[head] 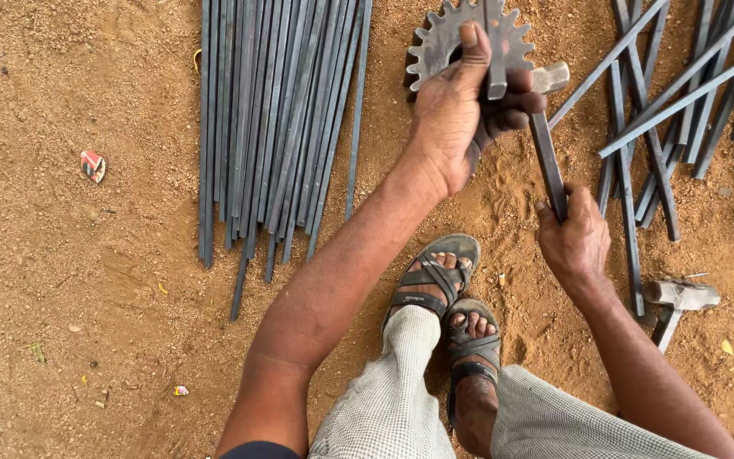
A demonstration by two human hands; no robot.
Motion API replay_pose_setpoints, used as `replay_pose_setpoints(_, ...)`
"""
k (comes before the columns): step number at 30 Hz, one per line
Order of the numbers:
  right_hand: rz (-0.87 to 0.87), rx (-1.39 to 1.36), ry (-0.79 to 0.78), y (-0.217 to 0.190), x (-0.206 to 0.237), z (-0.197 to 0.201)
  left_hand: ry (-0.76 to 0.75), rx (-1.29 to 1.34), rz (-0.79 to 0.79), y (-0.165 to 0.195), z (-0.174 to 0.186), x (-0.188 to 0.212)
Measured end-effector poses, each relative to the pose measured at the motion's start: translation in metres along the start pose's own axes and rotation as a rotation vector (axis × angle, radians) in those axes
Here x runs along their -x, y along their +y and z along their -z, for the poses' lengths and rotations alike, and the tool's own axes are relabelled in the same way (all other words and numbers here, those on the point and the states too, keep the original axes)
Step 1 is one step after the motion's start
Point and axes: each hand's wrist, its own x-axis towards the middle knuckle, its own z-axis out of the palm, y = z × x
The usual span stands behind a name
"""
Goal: The person uses a hammer to straighten or shape long metal rods by striking them against a metal gear on the ground.
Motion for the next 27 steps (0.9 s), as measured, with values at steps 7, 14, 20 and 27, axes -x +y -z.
replay_pose_setpoints(7, -0.241, -0.253, -0.239, -0.028, 0.001, 0.033, -0.026, -0.024, -0.019, -0.003, 0.005, -0.005)
replay_pose_setpoints(14, -0.19, -0.462, -0.231, -0.037, 0.017, 0.039, -0.072, -0.047, -0.048, 0.002, -0.003, -0.006)
replay_pose_setpoints(20, -0.323, -0.343, -0.337, -0.048, -0.001, 0.032, 0.099, -0.171, 0.135, -0.006, 0.007, -0.003)
replay_pose_setpoints(27, -0.246, -0.412, -0.294, -0.061, -0.006, 0.036, 0.238, -1.024, 0.263, -0.1, 0.082, 0.007)
